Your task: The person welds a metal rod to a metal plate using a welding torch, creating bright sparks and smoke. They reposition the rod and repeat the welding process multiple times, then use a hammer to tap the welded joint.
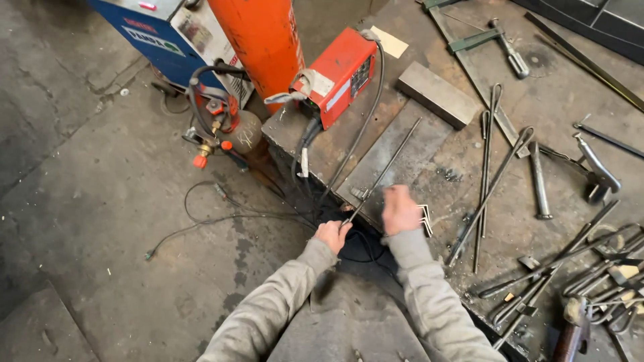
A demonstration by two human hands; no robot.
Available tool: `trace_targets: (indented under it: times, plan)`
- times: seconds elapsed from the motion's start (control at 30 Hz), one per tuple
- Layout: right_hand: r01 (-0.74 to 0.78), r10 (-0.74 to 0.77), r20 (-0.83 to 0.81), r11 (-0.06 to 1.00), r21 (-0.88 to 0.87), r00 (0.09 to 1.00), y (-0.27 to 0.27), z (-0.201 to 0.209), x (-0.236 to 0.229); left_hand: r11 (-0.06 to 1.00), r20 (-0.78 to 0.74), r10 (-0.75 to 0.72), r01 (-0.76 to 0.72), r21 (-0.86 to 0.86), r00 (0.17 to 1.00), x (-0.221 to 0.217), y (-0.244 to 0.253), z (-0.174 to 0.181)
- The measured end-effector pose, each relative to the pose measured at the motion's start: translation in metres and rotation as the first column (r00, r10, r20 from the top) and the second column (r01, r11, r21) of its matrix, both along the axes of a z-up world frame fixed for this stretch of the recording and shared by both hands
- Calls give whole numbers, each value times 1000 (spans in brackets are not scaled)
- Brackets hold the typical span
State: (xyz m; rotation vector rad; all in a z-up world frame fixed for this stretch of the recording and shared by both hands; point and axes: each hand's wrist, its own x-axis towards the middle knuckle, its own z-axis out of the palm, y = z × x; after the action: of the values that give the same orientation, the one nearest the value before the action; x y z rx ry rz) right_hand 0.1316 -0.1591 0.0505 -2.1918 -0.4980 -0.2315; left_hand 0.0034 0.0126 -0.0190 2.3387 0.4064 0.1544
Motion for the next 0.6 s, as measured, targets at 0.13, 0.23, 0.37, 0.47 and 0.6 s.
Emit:
trace_targets:
  times: [0.13,0.23,0.37,0.47,0.6]
  plan:
    - [-3,1,-16,990,-142,1000,4,-2,7,999,11,-31,31,19,999,1,5,-4]
    - [77,-78,11,994,71,997,-1,30,-5,999,-21,-18,17,-39,1000,-2,0,4]
    - [-52,54,11,990,-134,998,1,23,-3,1000,-37,-9,9,4,999,1,4,-5]
    - [59,-73,90,986,153,993,3,30,-4,999,-76,23,-26,-36,997,4,5,11]
    - [31,-31,11,999,-11,999,4,22,-1,1000,-30,10,-11,-26,999,6,8,8]
